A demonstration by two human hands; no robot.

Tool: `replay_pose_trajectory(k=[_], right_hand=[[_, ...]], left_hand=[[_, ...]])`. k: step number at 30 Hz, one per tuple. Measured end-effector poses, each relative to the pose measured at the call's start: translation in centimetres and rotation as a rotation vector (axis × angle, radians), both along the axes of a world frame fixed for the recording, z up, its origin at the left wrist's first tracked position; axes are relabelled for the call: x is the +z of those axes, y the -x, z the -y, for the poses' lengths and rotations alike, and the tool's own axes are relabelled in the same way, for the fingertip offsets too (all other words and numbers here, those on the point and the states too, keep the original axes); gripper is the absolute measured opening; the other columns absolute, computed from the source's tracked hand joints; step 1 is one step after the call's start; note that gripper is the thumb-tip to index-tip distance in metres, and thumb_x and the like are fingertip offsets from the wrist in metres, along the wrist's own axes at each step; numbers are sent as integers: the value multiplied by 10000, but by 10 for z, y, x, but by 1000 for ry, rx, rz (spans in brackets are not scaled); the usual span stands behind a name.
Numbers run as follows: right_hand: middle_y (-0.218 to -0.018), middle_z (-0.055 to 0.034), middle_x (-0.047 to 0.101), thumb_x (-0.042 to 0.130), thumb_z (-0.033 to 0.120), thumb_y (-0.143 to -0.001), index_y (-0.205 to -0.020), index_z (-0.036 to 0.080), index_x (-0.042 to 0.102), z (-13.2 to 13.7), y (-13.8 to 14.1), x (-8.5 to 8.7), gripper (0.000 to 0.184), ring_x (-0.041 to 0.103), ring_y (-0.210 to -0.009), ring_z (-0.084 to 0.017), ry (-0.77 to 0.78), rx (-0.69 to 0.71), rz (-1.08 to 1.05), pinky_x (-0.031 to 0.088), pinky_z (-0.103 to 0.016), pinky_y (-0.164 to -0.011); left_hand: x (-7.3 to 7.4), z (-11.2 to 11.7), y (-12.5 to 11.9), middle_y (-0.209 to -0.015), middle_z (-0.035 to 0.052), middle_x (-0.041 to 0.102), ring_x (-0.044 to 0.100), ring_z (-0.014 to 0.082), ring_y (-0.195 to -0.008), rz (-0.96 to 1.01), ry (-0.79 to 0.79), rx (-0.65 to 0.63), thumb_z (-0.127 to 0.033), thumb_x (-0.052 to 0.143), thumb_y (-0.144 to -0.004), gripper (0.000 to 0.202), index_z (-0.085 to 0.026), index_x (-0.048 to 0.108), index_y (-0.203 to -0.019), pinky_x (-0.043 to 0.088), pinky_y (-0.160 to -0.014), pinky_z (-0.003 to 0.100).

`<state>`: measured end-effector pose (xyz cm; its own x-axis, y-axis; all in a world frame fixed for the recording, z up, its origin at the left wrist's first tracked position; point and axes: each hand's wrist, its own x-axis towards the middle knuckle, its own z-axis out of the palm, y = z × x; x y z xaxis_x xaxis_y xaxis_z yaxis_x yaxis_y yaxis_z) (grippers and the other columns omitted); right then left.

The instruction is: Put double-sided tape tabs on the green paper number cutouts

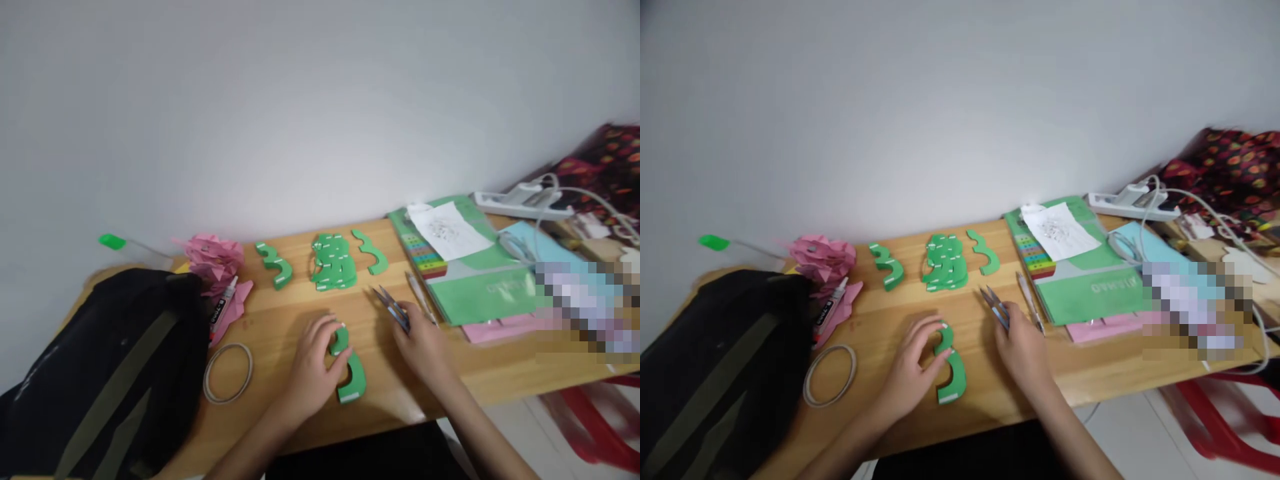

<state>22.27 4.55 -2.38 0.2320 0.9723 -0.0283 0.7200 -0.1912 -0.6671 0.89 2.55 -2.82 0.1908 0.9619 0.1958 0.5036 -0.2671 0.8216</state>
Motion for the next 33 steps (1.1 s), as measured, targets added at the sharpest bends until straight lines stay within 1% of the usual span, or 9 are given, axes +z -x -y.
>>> replay_pose_trajectory(k=[3,6,9,12,18,22,27,29,33], right_hand=[[-605,-42,615,508,474,-748,-745,193,626,-5,1,9,305,558,-537,-183,12,16,-302,401,-294,-521],[-455,62,384,576,590,-685,-688,185,606,-14,12,28,407,320,-386,-91,136,79,-694,234,-244,-397],[-436,112,269,665,607,-613,-721,169,605,-20,21,45,455,193,-373,-49,241,86,-951,121,-220,-387],[-428,119,256,719,589,-580,-653,180,556,-23,23,54,447,166,-375,-35,242,80,-1052,83,-218,-384],[-435,110,270,765,521,-594,-633,176,549,-32,10,53,409,184,-393,-34,165,63,-988,92,-216,-383],[-441,110,261,754,509,-615,-664,167,583,-47,0,50,386,177,-400,-40,177,82,-966,99,-215,-379],[-447,111,250,752,515,-586,-647,177,569,-70,-10,59,389,164,-404,-46,158,65,-904,114,-227,-387],[-453,105,256,729,509,-607,-627,181,563,-86,-16,63,368,165,-410,-49,163,106,-827,137,-232,-399],[-443,87,303,658,436,-682,-634,176,594,-138,-25,64,272,229,-422,-68,186,251,-557,205,-238,-435]], left_hand=[[9,-4,-11,-1195,114,641,586,247,-1165,216,155,-23,-208,599,-827,229,-202,640,-1052,463,-1003,440],[21,-14,-19,-1253,109,629,572,247,-1207,412,276,-94,-249,564,-849,255,-206,641,-1088,467,-1006,427],[30,-22,-25,-1321,110,586,534,251,-1257,416,226,-126,-265,565,-849,313,-212,619,-1153,456,-1021,440],[33,-25,-29,-1311,117,584,534,245,-1255,307,134,-136,-263,530,-877,321,-209,604,-1184,479,-994,436],[36,-36,-36,-1271,117,595,563,253,-1209,195,46,-151,-264,562,-873,318,-214,623,-1181,482,-989,452],[36,-54,-44,-1239,112,598,563,254,-1197,220,34,-168,-255,605,-847,342,-220,628,-1186,467,-1008,468],[42,-80,-50,-1220,106,581,560,235,-1193,163,-28,-256,-239,601,-851,381,-233,602,-1232,455,-1032,455],[48,-94,-50,-1239,110,571,546,240,-1201,19,-94,-278,-229,586,-858,401,-244,586,-1259,453,-1027,465],[57,-140,-45,-1299,166,546,462,333,-1268,-485,-268,-204,-217,579,-848,366,-183,632,-1208,365,-1053,579]])
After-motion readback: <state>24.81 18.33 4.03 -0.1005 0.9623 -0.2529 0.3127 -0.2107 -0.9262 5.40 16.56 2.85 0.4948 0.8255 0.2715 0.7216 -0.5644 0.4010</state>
